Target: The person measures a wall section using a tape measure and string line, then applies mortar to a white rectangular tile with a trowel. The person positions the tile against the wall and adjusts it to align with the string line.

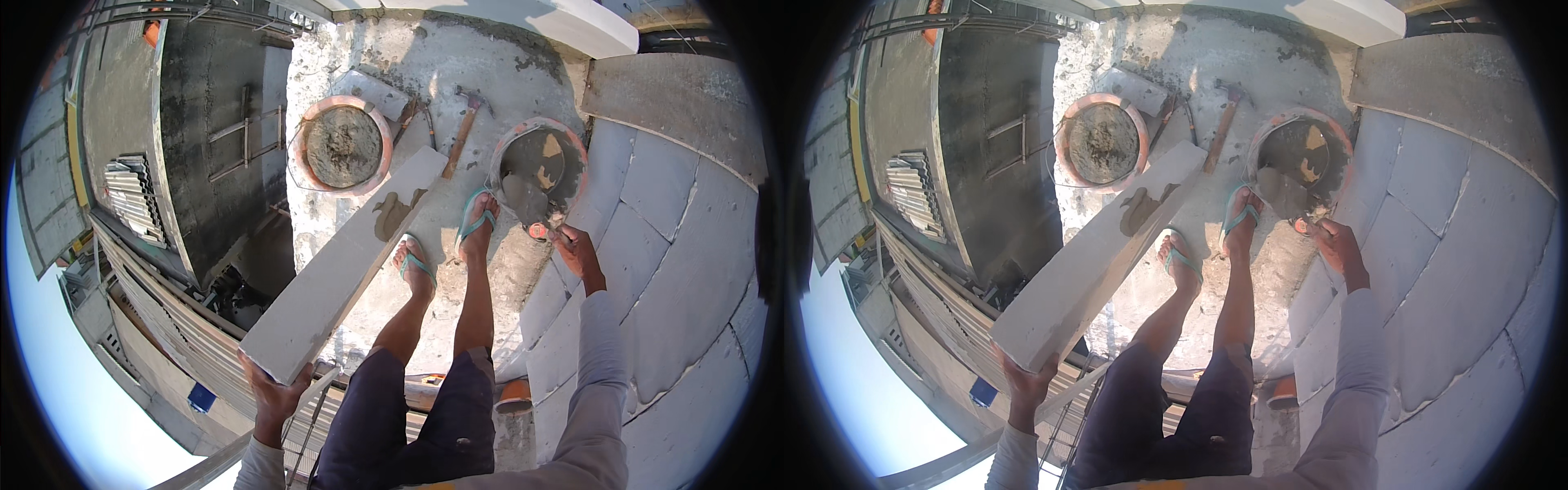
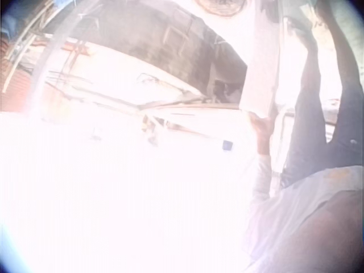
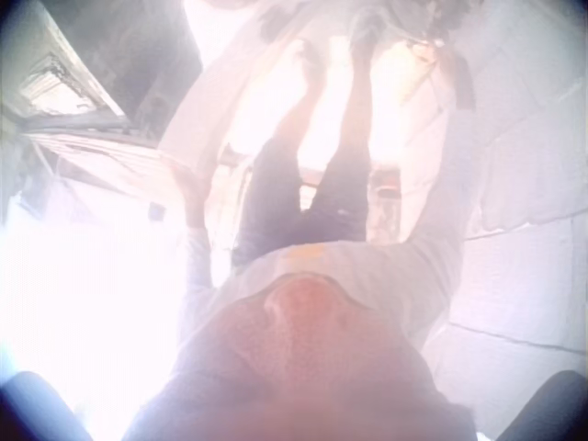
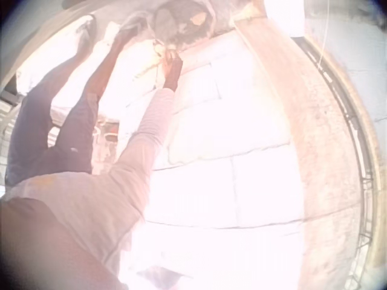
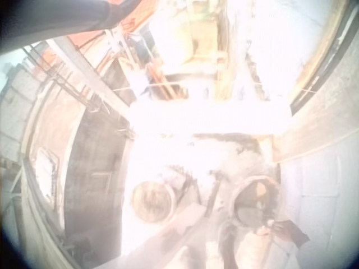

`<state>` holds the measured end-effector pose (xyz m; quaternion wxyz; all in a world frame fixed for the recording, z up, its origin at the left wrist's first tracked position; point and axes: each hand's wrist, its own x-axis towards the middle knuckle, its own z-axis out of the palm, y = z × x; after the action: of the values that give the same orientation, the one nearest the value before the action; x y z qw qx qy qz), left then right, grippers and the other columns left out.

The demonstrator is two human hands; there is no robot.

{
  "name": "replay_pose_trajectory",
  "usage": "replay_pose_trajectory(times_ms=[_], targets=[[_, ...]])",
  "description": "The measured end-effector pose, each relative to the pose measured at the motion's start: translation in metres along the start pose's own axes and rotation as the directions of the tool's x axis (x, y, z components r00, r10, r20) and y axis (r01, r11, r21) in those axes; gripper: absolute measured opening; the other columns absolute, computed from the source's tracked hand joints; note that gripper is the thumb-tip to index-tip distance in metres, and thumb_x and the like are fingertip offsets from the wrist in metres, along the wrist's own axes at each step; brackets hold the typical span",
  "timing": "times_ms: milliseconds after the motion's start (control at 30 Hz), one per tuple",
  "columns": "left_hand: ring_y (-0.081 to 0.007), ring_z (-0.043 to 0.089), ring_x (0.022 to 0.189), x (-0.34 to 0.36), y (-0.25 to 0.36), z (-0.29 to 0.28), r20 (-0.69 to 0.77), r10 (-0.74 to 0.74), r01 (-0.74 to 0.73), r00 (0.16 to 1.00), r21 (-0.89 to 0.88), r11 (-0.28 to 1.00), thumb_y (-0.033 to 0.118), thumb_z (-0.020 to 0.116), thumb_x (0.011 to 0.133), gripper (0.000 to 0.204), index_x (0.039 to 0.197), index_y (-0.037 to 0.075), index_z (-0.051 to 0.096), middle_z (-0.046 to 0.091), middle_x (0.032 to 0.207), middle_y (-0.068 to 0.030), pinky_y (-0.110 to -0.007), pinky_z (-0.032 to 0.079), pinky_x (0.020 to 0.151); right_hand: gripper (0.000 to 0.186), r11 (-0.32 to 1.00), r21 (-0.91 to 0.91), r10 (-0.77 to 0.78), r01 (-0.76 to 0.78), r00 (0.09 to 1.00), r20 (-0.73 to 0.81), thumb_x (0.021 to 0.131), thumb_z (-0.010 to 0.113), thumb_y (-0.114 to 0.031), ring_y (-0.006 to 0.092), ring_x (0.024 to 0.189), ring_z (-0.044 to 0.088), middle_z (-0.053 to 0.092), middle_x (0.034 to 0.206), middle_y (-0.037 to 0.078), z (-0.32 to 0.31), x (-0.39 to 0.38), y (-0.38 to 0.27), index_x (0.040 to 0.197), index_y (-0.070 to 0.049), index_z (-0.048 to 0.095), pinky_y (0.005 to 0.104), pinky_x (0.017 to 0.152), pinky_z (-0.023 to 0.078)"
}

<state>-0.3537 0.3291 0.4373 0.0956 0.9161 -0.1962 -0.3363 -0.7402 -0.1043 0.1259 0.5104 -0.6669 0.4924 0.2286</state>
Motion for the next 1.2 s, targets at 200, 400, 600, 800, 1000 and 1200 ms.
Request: replay_pose_trajectory(times_ms=[200,400,600,800,1000,1200], targets=[[-0.0382,0.055,0.109,0.017,0.035,0.001,-0.076,0.048,-0.044,0.996,0.063,0.997,0.022,0.09,0.065,0.086,0.132,-0.005,0.045,0.048,0.119,-0.0233,-0.05,0.048,0.091,0.032,0.868,0.049,-0.483,0.494,0.863,-0.15,0.084,0.08,-0.019,0.0299,0.075,0.069,0.068,0.085,0.012,0.068,-0.068,-0.101,0.11,-0.003,0.072,0.0383,0.07,0.054],[-0.037,0.058,0.11,0.019,0.043,0.0,-0.096,0.07,-0.061,0.993,0.093,0.994,0.025,0.092,0.066,0.089,0.134,-0.004,0.044,0.049,0.121,-0.0217,-0.047,0.049,0.093,0.034,0.714,-0.214,-0.69,0.666,0.619,-0.375,0.077,0.084,-0.009,0.034,0.091,0.065,0.064,0.102,0.014,0.185,-0.071,-0.162,0.106,-0.002,0.068,0.0438,0.075,0.054],[-0.0374,0.059,0.114,0.005,0.037,0.008,-0.102,-0.001,0.004,0.995,0.024,1.0,0.027,0.094,0.065,0.096,0.139,-0.003,0.041,0.05,0.124,-0.0216,-0.047,0.049,0.097,0.038,0.904,0.069,-0.374,0.422,0.859,-0.35,0.091,0.075,-0.013,0.0396,0.084,0.066,0.064,0.101,0.017,0.174,-0.132,-0.135,0.125,-0.001,0.065,0.0453,0.073,0.054],[-0.0386,0.059,0.118,0.001,0.045,0.017,-0.117,0.019,-0.024,0.993,-0.042,0.999,0.024,0.093,0.063,0.094,0.14,0.002,0.044,0.054,0.128,-0.0194,-0.048,0.048,0.1,0.044,0.871,-0.35,-0.349,0.346,0.935,0.058,0.099,0.065,-0.025,0.0387,0.083,0.069,0.064,0.095,0.019,0.071,-0.151,-0.237,0.138,-0.006,0.059,0.048,0.071,0.055],[-0.0394,0.056,0.12,0.004,0.075,0.02,-0.184,0.024,-0.042,0.983,-0.095,0.995,0.027,0.09,0.067,0.087,0.138,0.003,0.046,0.055,0.128,-0.0191,-0.05,0.045,0.103,0.051,0.856,-0.338,-0.364,0.391,0.92,0.142,0.1,0.063,-0.027,0.0385,0.075,0.068,0.061,0.101,0.017,0.075,-0.224,-0.31,0.144,-0.004,0.051,0.048,0.068,0.057],[-0.0377,0.059,0.116,0.011,0.092,0.016,-0.202,0.043,-0.054,0.978,-0.051,0.997,0.024,0.088,0.07,0.081,0.136,0.002,0.046,0.055,0.126,-0.0193,-0.047,0.049,0.096,0.051,0.833,-0.331,-0.415,0.443,0.897,0.153,0.097,0.067,-0.022,0.0334,0.076,0.068,0.06,0.097,0.015,0.075,-0.277,-0.331,0.142,-0.002,0.052,0.0447,0.064,0.056]])
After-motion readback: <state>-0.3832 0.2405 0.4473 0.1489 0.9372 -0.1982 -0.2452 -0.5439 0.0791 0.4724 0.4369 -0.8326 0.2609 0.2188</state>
